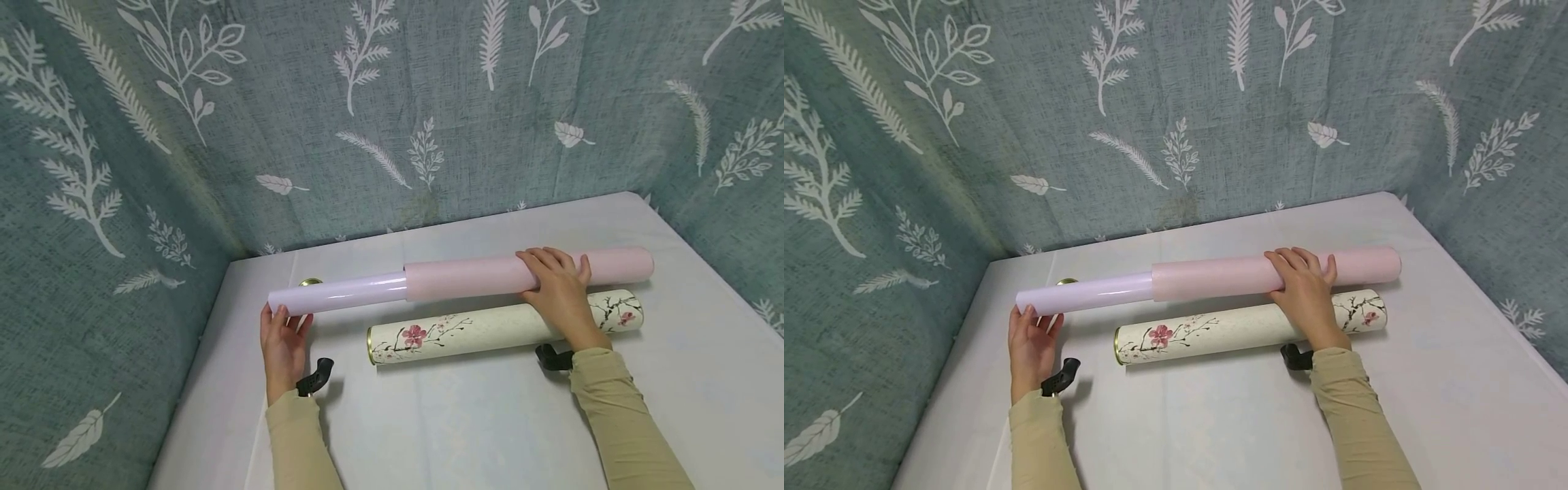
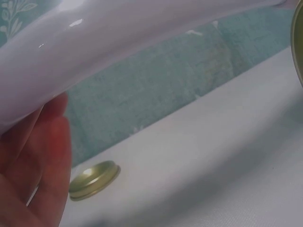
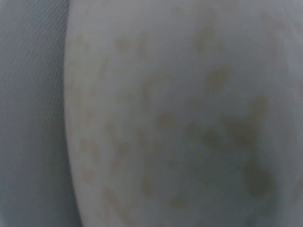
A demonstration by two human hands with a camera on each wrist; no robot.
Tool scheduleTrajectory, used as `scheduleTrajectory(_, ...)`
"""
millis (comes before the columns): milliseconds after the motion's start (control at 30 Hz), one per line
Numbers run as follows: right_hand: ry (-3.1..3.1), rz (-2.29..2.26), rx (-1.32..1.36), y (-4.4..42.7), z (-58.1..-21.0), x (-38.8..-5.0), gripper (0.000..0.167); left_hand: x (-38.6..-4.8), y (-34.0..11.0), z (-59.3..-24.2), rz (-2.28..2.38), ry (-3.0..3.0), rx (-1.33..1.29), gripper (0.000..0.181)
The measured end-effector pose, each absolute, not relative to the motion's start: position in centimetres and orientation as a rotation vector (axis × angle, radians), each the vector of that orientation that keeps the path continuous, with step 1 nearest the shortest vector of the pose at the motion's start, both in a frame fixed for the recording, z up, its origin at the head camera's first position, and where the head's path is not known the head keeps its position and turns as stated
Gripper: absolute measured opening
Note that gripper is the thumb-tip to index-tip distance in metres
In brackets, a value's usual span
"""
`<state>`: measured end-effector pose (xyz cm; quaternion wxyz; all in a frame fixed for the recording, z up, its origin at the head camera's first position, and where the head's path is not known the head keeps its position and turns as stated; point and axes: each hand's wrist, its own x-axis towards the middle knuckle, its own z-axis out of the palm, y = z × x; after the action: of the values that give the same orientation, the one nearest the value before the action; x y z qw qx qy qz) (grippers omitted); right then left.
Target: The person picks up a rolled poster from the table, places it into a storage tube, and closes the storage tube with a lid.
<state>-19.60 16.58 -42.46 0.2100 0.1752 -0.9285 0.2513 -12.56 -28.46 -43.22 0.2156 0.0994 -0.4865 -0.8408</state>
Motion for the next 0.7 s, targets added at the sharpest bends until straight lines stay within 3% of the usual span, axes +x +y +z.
scheduleTrajectory(700, -2.568, 0.693, 0.498, 16.63, -42.38, -19.50, 0.070, -12.79, -28.14, -43.28, -2.351, -1.386, 0.220, 0.052)
